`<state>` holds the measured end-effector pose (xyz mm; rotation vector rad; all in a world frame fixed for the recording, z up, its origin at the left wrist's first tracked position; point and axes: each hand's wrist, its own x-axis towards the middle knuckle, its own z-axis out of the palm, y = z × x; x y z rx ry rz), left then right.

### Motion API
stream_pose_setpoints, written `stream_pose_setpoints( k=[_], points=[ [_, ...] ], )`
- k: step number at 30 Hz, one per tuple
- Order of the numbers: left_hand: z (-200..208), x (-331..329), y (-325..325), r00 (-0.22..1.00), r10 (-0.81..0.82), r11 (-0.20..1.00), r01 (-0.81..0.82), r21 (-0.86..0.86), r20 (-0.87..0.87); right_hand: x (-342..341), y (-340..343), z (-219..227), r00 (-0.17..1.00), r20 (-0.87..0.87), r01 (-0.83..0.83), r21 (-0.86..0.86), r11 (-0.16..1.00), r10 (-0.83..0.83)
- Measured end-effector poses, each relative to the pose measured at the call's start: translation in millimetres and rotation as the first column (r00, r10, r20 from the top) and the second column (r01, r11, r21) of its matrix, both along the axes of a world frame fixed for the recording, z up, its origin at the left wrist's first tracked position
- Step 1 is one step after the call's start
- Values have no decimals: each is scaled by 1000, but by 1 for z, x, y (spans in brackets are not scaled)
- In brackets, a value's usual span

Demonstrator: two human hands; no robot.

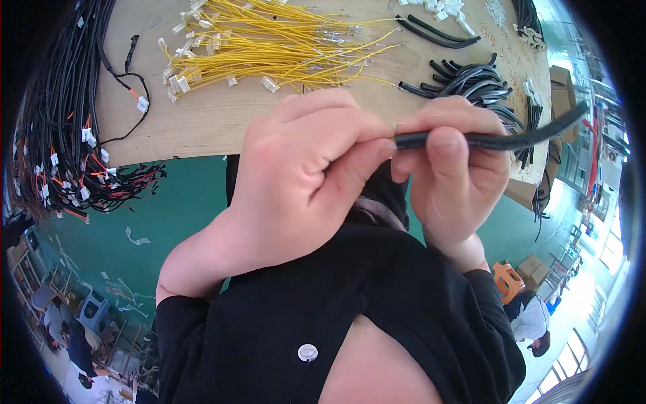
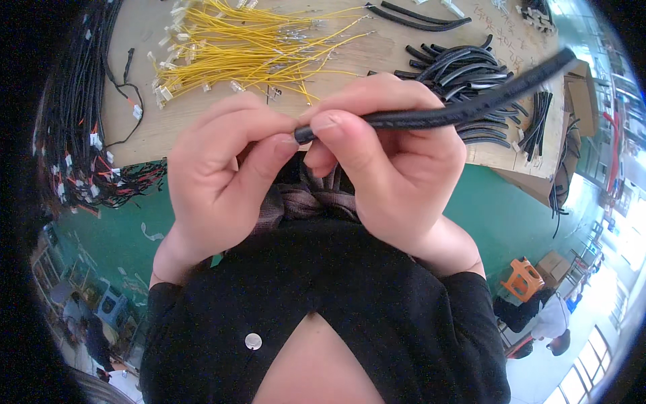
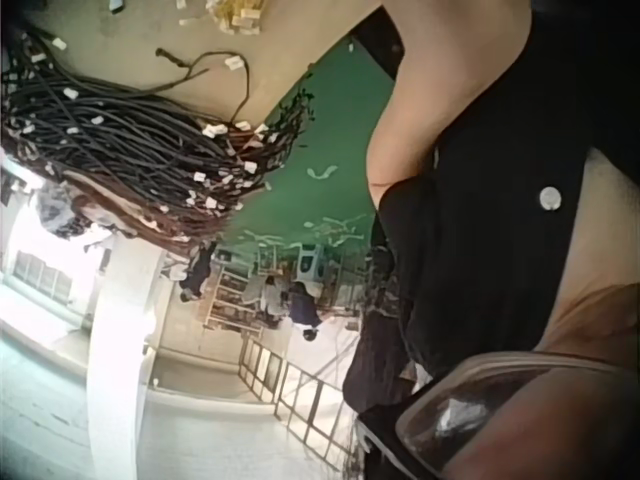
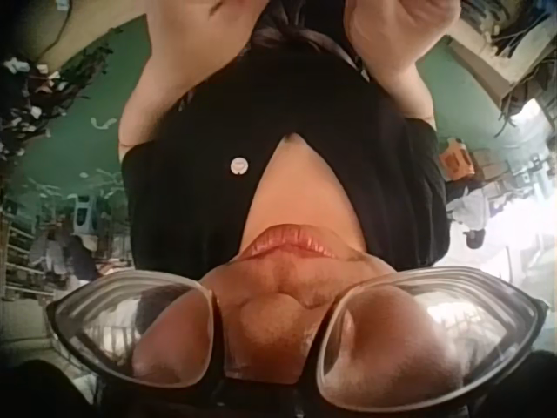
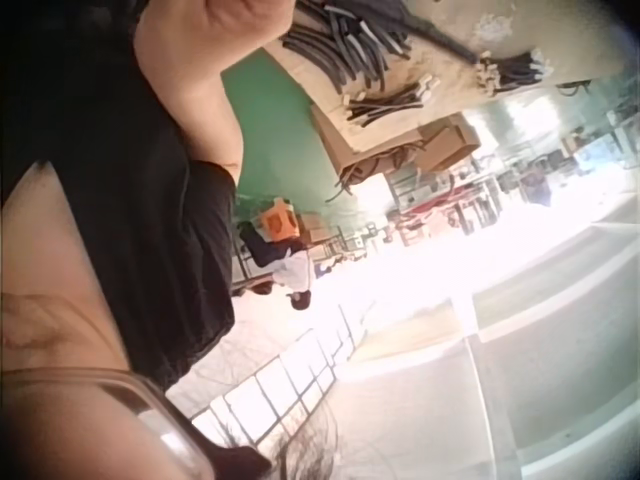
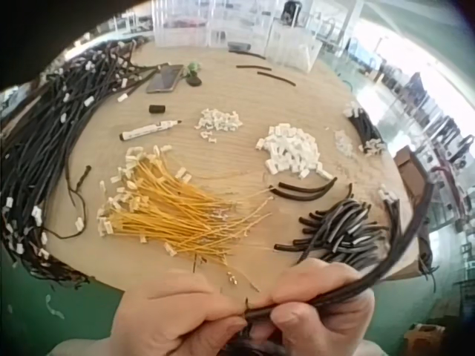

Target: The person assembles wire harnesses by threading wires through protective sleeves and inserting the wire terminals into plastic connector housings by hand.

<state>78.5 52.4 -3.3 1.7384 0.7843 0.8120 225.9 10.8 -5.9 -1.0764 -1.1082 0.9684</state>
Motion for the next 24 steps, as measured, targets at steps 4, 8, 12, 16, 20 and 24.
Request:
stream_pose_setpoints(
  k=[4,8,12,16,20,24],
  points=[
    [1,-7,7,993,40,968,-11,252,-108,-4,5,1,996,-85,-25,-21,999,23],
    [-1,-9,5,989,32,961,9,277,-146,-1,4,-1,1000,-9,-6,47,999,6],
    [-4,-2,5,994,61,943,-29,331,-87,-3,4,-1,995,94,-47,63,997,41],
    [0,-3,3,999,21,978,-12,208,-37,1,5,4,998,-50,28,-42,999,-30],
    [-7,-9,9,989,-18,914,77,399,-150,6,7,3,994,-103,45,-24,999,-47],
    [-5,-7,4,999,-15,939,30,342,-46,6,6,5,994,-95,45,-35,998,-48]
  ],
)
